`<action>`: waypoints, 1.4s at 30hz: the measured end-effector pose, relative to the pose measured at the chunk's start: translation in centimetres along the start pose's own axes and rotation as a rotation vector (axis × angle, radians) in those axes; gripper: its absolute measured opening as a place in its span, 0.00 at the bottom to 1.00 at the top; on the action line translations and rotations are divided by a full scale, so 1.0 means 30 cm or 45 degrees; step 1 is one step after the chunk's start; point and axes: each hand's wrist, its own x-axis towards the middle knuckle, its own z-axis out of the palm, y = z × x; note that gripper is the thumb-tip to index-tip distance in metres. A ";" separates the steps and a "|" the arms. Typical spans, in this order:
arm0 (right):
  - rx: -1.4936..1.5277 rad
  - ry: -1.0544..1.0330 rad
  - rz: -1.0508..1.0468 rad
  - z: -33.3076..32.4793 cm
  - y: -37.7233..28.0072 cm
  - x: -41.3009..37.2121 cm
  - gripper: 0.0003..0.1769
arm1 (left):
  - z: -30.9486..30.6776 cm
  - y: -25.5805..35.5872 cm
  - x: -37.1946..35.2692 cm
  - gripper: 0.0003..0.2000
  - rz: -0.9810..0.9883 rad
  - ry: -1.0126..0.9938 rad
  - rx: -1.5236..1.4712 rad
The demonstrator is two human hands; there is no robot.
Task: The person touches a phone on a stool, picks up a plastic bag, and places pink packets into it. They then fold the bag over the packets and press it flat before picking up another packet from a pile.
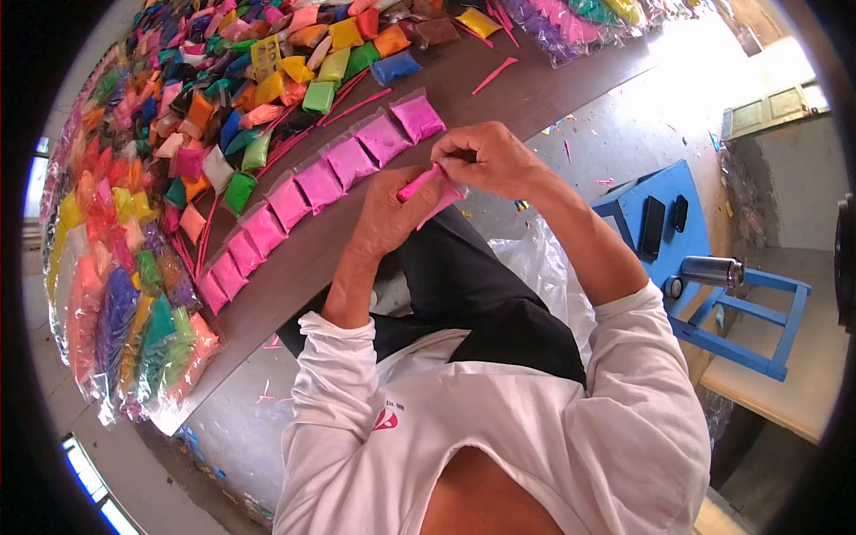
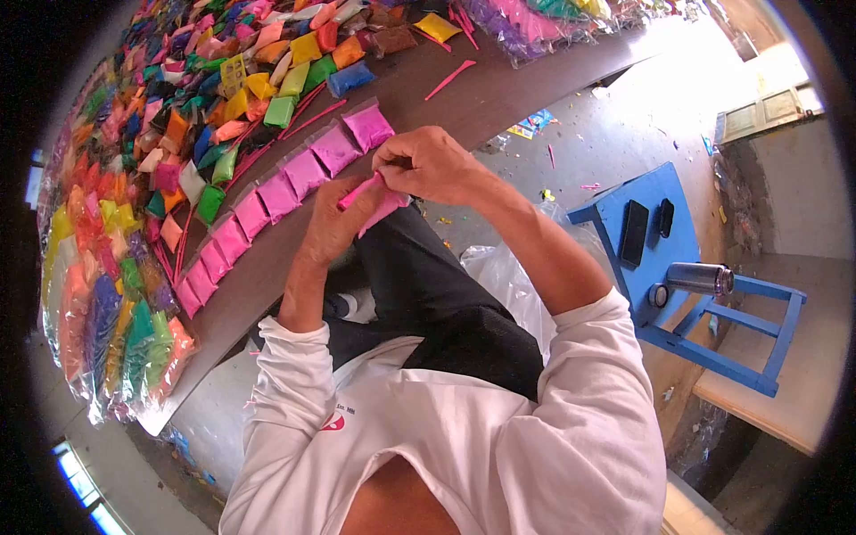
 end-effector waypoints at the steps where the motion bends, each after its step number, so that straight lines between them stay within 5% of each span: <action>1: -0.044 0.016 -0.039 0.003 0.002 0.001 0.06 | 0.001 -0.006 0.002 0.19 0.021 0.006 0.016; 11: -0.387 0.099 -0.326 0.006 0.028 0.000 0.07 | 0.005 -0.012 0.013 0.21 0.019 0.003 0.122; 20: -0.416 0.253 -0.278 -0.003 0.019 -0.024 0.08 | -0.001 -0.001 0.016 0.21 -0.020 -0.021 0.232; 23: -0.376 0.658 -0.062 -0.062 0.070 -0.058 0.07 | -0.012 0.015 -0.004 0.20 0.043 -0.034 -0.066; 28: -0.295 0.713 0.429 -0.206 0.068 -0.228 0.08 | -0.014 -0.011 -0.003 0.18 0.050 -0.055 -0.077; 31: -0.625 0.456 0.749 -0.249 0.063 -0.280 0.08 | -0.012 -0.009 -0.005 0.18 0.035 -0.067 -0.079; 32: -0.558 0.710 0.328 -0.199 0.114 -0.288 0.08 | -0.016 -0.008 -0.005 0.18 0.030 -0.078 -0.085; 35: 0.036 0.587 0.228 -0.120 0.059 -0.232 0.07 | -0.016 -0.013 0.000 0.18 0.061 -0.090 -0.076; 42: 0.232 0.374 0.008 0.035 -0.015 -0.126 0.07 | -0.008 0.002 -0.006 0.17 0.033 -0.016 -0.011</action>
